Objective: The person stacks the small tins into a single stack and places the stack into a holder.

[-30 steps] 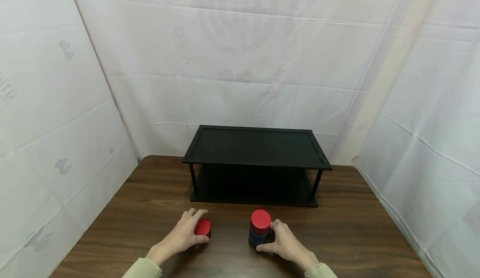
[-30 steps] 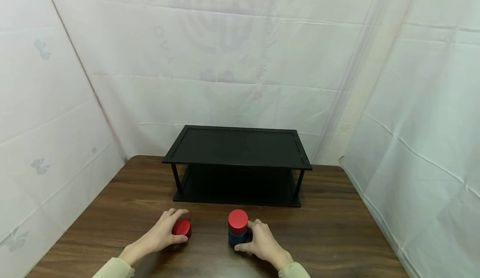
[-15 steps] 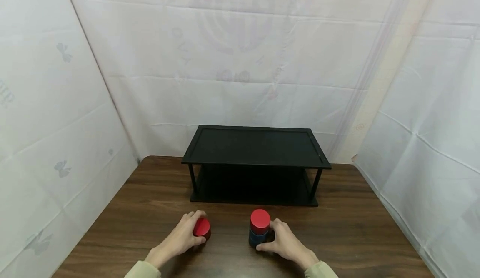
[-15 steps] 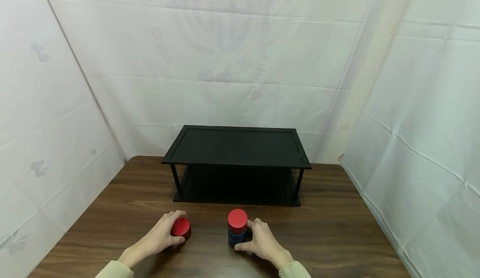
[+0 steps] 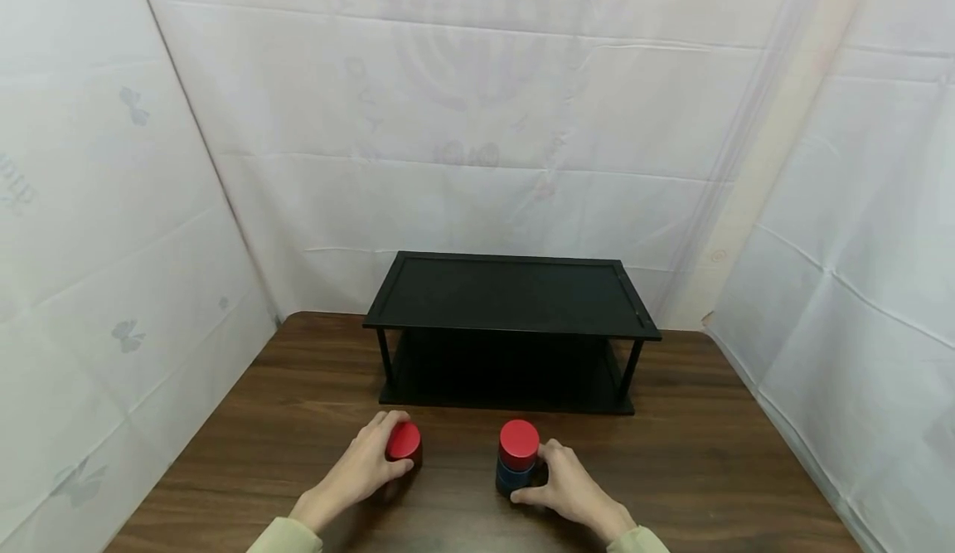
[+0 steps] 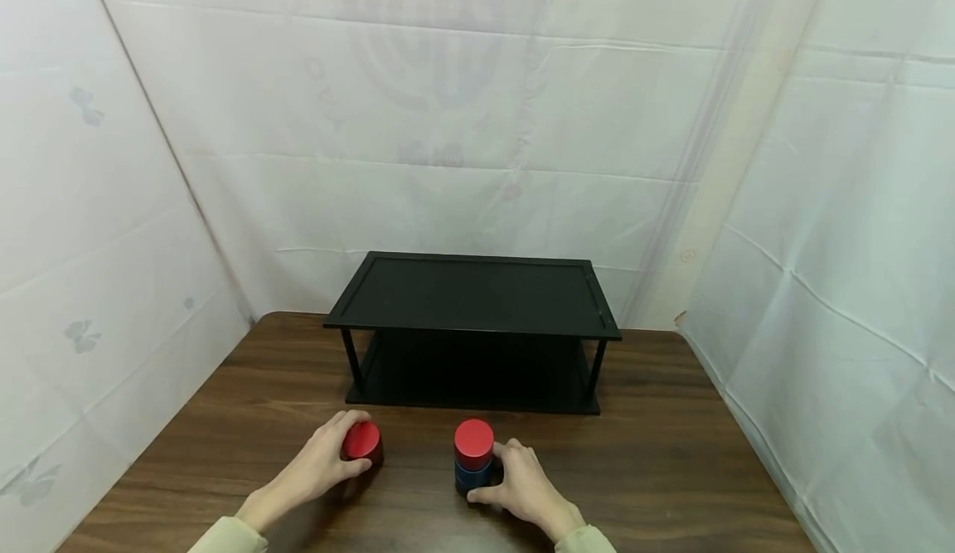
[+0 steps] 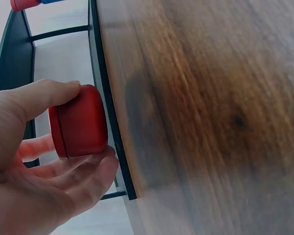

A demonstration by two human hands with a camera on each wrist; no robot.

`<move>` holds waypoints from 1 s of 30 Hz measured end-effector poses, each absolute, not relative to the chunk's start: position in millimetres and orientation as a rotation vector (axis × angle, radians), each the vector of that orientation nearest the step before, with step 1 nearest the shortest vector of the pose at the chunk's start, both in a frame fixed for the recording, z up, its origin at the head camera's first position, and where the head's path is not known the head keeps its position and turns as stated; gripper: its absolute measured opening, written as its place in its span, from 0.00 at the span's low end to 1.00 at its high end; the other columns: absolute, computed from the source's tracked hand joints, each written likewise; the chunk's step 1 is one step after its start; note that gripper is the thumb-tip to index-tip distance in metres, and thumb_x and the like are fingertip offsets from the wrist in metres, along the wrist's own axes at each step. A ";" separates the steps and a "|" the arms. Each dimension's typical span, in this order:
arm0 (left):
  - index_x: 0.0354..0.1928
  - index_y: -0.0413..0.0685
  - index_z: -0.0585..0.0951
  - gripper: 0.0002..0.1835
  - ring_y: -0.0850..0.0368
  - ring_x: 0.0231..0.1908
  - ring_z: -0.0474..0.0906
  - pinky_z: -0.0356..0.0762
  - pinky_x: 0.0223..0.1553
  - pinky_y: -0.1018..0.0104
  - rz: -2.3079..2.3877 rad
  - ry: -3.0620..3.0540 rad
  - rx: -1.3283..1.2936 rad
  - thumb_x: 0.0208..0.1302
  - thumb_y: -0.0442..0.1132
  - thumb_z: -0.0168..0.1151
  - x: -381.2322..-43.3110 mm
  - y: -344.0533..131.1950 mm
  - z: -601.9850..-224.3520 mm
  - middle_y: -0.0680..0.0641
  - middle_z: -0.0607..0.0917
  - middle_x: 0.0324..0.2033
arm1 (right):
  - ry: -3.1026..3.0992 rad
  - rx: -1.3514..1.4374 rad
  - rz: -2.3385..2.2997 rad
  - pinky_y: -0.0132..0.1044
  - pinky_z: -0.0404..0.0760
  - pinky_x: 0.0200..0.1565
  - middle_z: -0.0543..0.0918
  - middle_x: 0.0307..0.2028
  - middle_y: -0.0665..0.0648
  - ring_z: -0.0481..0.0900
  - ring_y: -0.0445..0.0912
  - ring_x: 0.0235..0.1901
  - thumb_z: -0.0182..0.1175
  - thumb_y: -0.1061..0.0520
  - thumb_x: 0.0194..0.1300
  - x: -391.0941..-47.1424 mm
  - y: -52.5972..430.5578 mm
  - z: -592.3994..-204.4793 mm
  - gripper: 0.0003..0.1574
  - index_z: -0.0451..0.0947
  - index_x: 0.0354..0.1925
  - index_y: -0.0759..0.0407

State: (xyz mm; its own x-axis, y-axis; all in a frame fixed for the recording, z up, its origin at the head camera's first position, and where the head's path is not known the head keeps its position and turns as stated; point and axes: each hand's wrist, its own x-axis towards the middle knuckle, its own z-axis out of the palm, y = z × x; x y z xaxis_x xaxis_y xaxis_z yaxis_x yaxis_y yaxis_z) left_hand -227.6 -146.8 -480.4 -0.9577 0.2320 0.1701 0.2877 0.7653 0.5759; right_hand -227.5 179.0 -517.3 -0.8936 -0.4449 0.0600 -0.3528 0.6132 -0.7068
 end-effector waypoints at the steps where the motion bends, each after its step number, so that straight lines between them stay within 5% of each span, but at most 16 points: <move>1: 0.53 0.45 0.75 0.30 0.56 0.40 0.76 0.79 0.36 0.65 -0.961 -2.861 -0.420 0.46 0.35 0.76 -227.7 -146.3 -479.8 0.47 0.78 0.45 | 2.707 -0.670 -1.146 0.31 0.74 0.37 0.80 0.37 0.48 0.73 0.38 0.36 0.72 0.39 0.51 -227.9 179.1 -517.4 0.29 0.81 0.48 0.51; 30: 0.59 0.49 0.76 0.33 0.65 0.39 0.73 0.76 0.40 0.73 -1.013 -2.625 -0.437 0.48 0.42 0.77 -225.2 -126.5 -459.5 0.55 0.79 0.44 | 2.718 -0.668 -1.132 0.31 0.74 0.38 0.81 0.38 0.46 0.74 0.38 0.37 0.72 0.38 0.51 -228.1 179.4 -517.2 0.29 0.81 0.48 0.48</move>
State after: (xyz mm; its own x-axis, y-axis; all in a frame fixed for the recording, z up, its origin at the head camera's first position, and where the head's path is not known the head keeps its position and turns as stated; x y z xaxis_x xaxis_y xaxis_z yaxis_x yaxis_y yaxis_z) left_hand -225.2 -126.5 -459.5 -0.9108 0.1736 0.3746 0.3802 0.7062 0.5972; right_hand -228.1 179.4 -517.2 -0.8949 -0.4428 0.0555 -0.3513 0.6222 -0.6996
